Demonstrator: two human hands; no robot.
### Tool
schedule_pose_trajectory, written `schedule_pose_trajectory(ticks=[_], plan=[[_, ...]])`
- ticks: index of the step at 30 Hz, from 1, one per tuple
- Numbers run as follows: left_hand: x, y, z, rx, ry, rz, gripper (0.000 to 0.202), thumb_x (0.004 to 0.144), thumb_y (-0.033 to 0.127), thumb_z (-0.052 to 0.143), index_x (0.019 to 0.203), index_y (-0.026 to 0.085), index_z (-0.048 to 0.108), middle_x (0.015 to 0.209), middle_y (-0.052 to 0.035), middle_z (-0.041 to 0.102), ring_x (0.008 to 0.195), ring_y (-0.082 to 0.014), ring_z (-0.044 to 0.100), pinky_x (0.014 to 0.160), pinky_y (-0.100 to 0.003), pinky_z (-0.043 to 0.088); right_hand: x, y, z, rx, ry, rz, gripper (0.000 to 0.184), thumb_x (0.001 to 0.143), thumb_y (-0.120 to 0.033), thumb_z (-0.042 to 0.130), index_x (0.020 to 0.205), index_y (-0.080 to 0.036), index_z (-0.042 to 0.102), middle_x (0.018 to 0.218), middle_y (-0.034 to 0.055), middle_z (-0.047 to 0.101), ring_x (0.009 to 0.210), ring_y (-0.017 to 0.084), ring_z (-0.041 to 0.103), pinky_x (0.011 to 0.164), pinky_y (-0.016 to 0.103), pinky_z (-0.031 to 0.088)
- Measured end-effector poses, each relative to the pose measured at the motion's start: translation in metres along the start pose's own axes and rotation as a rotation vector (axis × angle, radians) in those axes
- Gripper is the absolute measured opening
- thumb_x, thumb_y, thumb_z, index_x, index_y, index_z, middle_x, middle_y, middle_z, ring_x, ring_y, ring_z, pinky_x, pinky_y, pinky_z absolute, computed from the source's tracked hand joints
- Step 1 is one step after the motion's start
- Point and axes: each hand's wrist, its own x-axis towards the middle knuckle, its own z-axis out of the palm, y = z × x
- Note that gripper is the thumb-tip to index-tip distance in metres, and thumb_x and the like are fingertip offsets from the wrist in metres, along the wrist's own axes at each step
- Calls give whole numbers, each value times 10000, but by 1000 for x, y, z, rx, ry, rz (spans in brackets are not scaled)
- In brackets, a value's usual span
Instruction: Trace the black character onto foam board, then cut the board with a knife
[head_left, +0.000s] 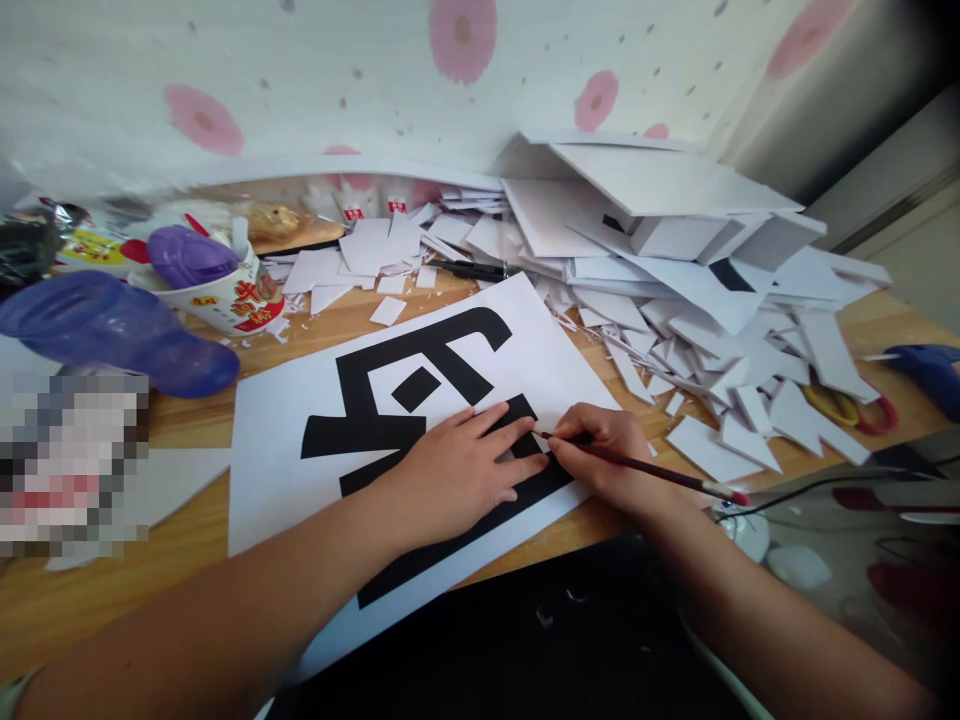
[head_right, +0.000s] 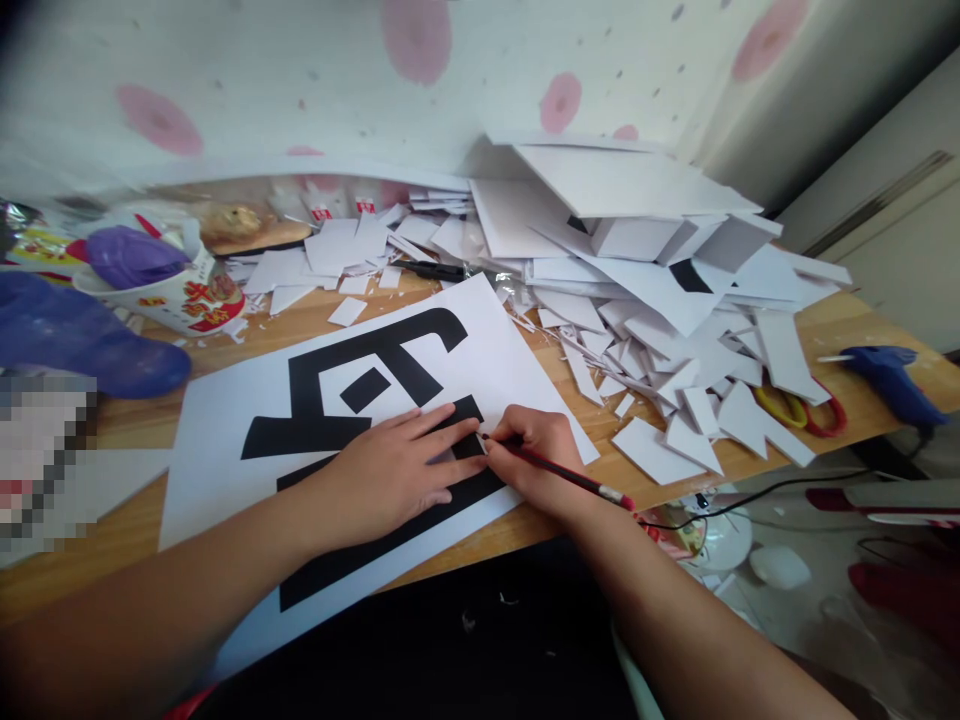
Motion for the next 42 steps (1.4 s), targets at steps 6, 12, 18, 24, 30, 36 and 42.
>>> schedule_pose_trajectory(ticks=[6,12,18,24,30,36,42], plan=[[-1,1,-4,-7,-21,15,493,911,433,506,1388,383,390,1506,7,347,1393,-349,250,1090,-519,298,-4,4,-2,28,-24,-40,95,683,-195,556,597,-181,594,573,10,608,534,132,522,496,239,375],[-2,0,-5,-5,-21,19,525,895,445,532,1393,404,370,1526,29,305,1398,-354,232,1088,-522,292,-5,5,-5,28,-30,-76,91,680,-168,559,594,-181,583,559,-5,594,513,117,503,478,225,354],[-3,1,-4,9,-15,22,526,890,432,546,1389,393,385,1519,27,319,1396,-358,234,1076,-508,300,-8,9,-6,38,-47,-71,88,686,-175,566,600,-181,585,565,-1,599,519,123,508,484,231,362],[-3,1,-3,10,-1,22,544,889,448,544,1400,397,366,1513,30,331,1404,-346,221,1082,-508,289,-9,7,-9,48,-68,-58,80,678,-197,561,607,-180,593,607,18,632,547,141,544,504,246,390],[-1,0,-3,15,-17,10,576,893,470,521,1421,307,357,1514,34,329,1414,-314,202,1112,-480,264,-10,9,-10,48,-64,-46,100,684,-222,571,599,-186,610,643,38,659,585,163,577,540,272,420],[-3,-1,-1,18,9,8,590,896,483,509,1429,292,344,1506,34,344,1416,-294,200,1122,-445,247,-10,11,-10,124,-33,-74,78,689,-192,590,613,-188,609,635,23,655,586,156,576,545,264,424],[-3,-1,1,17,12,4,585,895,483,509,1424,290,350,1503,27,353,1419,-287,198,1123,-445,242,-12,13,-9,142,25,-75,84,691,-185,608,607,-187,597,614,12,642,572,149,563,540,259,417]])
